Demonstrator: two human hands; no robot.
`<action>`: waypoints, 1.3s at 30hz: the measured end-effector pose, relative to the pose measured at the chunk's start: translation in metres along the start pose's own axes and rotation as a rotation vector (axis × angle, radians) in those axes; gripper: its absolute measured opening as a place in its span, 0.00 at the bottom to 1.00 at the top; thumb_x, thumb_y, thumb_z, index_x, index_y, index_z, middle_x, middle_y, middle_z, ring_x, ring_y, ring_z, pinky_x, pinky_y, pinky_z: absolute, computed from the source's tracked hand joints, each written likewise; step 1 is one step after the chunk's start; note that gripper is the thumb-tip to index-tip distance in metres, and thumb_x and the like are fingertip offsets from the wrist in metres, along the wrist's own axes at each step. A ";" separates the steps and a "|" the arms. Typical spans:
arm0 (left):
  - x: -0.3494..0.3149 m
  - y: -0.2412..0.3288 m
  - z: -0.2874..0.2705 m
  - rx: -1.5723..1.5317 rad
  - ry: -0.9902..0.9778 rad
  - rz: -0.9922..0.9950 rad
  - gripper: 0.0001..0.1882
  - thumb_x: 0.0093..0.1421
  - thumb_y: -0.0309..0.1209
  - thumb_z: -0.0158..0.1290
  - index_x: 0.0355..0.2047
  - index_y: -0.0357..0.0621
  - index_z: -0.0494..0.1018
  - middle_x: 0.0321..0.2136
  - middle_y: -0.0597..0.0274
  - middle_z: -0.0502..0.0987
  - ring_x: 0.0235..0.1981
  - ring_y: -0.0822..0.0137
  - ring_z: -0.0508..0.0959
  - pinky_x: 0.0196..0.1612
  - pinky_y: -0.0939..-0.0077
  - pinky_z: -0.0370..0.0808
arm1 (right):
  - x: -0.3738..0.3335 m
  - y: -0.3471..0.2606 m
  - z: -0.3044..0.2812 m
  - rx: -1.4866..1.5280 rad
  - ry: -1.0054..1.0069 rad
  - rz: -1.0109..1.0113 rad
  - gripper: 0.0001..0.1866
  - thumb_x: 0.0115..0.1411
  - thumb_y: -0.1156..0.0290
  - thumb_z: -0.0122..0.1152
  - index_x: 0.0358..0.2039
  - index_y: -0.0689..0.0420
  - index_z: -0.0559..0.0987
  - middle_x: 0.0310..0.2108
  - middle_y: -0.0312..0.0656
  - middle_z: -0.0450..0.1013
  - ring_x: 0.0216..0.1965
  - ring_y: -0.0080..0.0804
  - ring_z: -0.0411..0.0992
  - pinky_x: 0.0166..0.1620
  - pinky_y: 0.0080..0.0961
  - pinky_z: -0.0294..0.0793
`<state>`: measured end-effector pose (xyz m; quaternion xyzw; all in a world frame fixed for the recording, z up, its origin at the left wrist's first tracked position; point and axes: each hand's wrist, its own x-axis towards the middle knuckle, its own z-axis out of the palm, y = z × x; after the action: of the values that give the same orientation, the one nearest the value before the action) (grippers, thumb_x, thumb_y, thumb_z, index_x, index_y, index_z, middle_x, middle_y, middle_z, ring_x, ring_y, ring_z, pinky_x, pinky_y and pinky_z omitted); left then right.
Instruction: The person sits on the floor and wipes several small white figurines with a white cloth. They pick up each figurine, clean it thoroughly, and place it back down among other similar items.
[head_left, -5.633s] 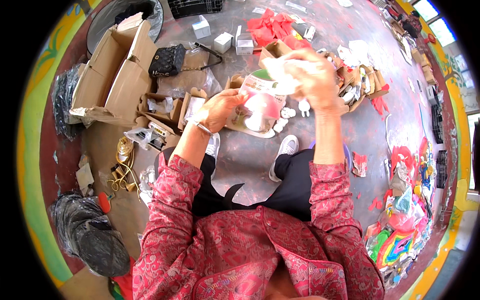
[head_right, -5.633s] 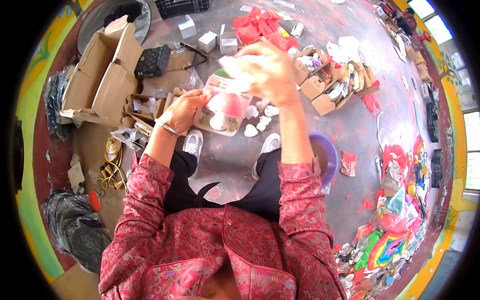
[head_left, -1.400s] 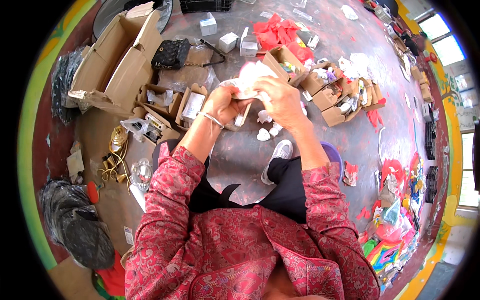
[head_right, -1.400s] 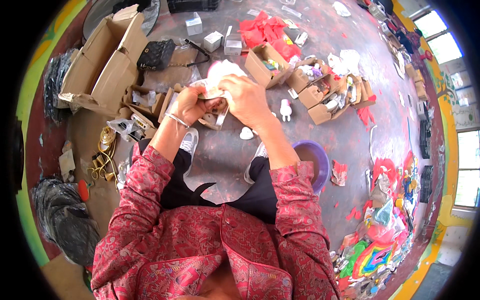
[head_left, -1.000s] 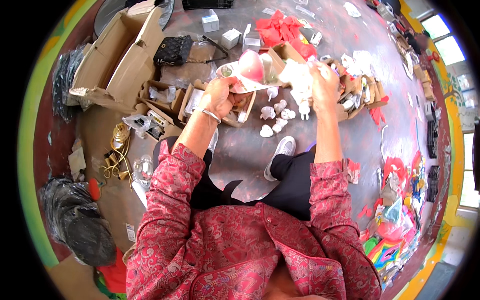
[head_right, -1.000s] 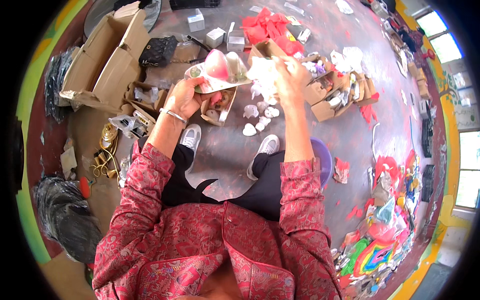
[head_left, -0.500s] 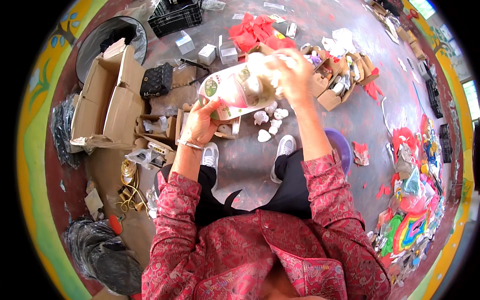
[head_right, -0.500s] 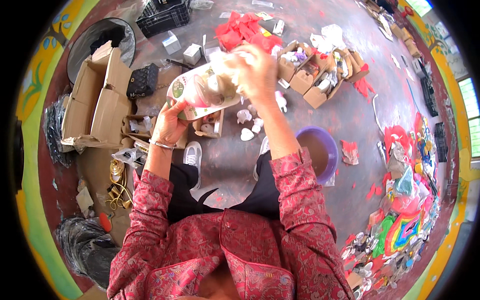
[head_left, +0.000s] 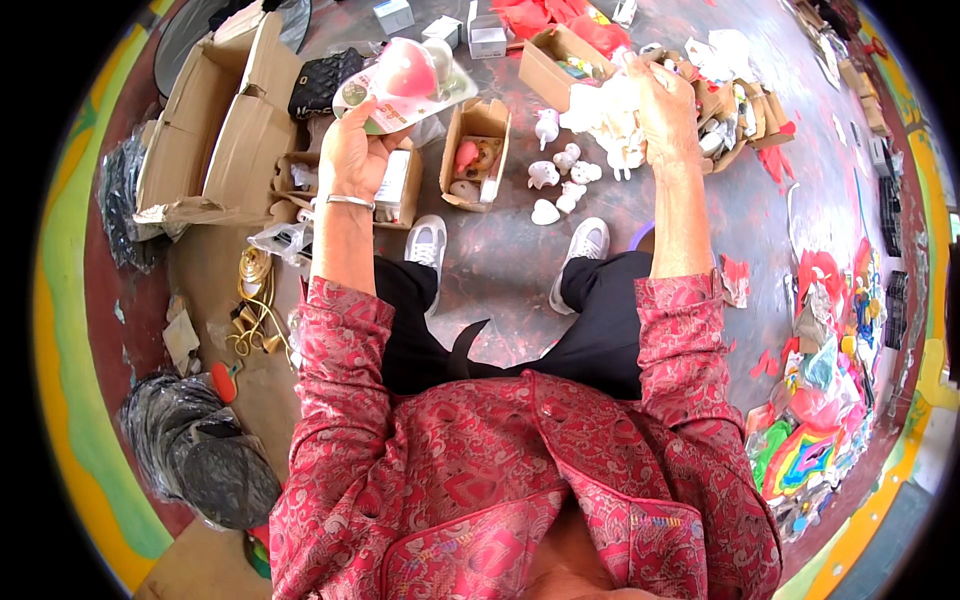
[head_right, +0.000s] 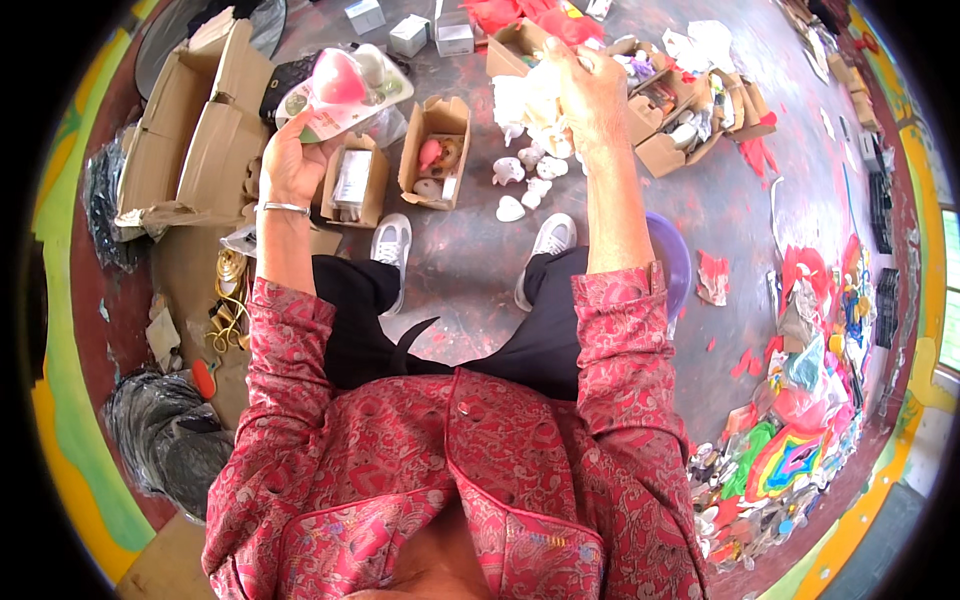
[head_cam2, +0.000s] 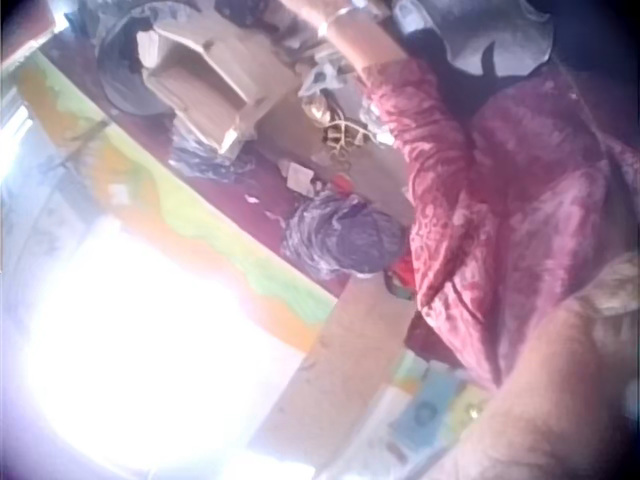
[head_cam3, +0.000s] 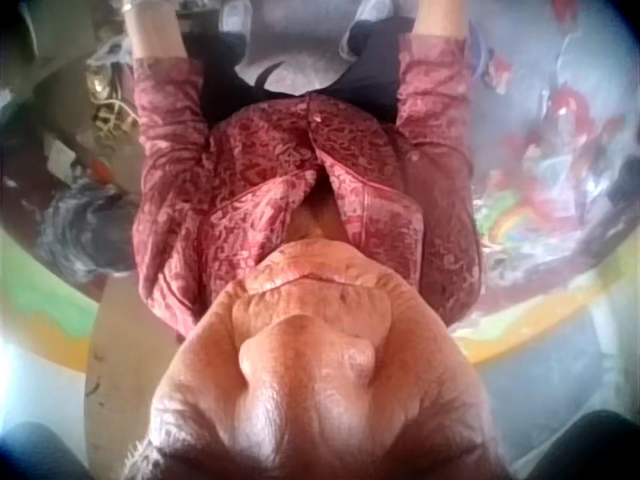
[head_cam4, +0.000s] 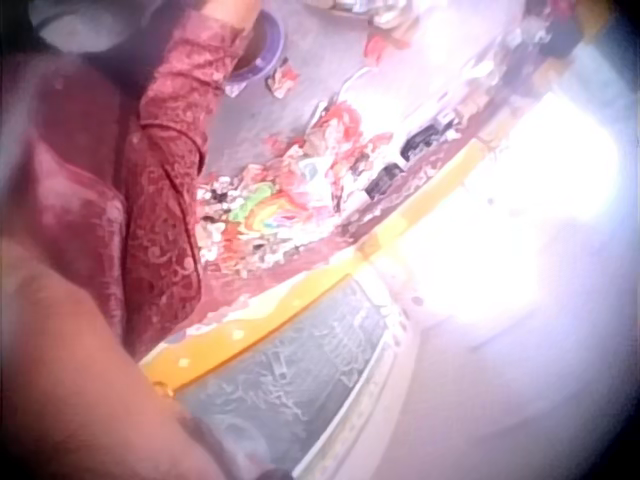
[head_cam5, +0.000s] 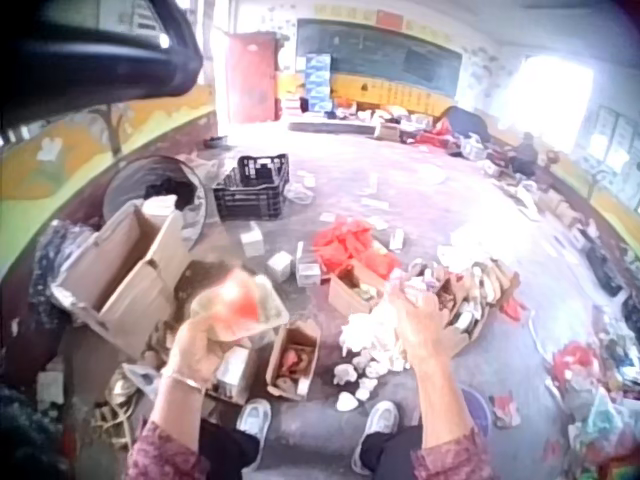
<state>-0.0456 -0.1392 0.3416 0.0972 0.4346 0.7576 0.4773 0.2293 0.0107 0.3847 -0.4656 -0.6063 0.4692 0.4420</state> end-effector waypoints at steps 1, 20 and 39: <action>0.000 0.002 0.001 0.058 0.034 0.033 0.12 0.57 0.25 0.48 0.41 0.33 0.68 0.34 0.51 0.75 0.30 0.58 0.78 0.29 0.67 0.80 | -0.003 -0.003 0.001 -0.059 -0.019 -0.010 0.11 0.54 0.66 0.58 0.26 0.63 0.76 0.19 0.31 0.68 0.19 0.14 0.63 0.21 0.16 0.61; -0.010 0.035 -0.004 1.341 0.463 0.643 0.15 0.48 0.38 0.54 0.23 0.34 0.72 0.18 0.48 0.73 0.19 0.57 0.71 0.29 0.65 0.68 | -0.009 0.002 0.018 -0.437 -0.141 -0.108 0.15 0.53 0.63 0.57 0.27 0.64 0.77 0.14 0.41 0.66 0.19 0.22 0.64 0.25 0.25 0.65; 0.007 0.046 -0.027 1.607 0.651 0.645 0.18 0.52 0.39 0.48 0.26 0.33 0.73 0.25 0.41 0.74 0.31 0.45 0.75 0.36 0.57 0.69 | 0.028 0.035 0.030 -0.235 -0.340 0.047 0.13 0.54 0.65 0.57 0.22 0.62 0.74 0.14 0.31 0.65 0.14 0.15 0.61 0.17 0.17 0.59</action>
<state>-0.0939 -0.1569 0.3580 0.2976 0.8942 0.3147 -0.1132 0.2001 0.0376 0.3480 -0.4421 -0.7117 0.4774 0.2648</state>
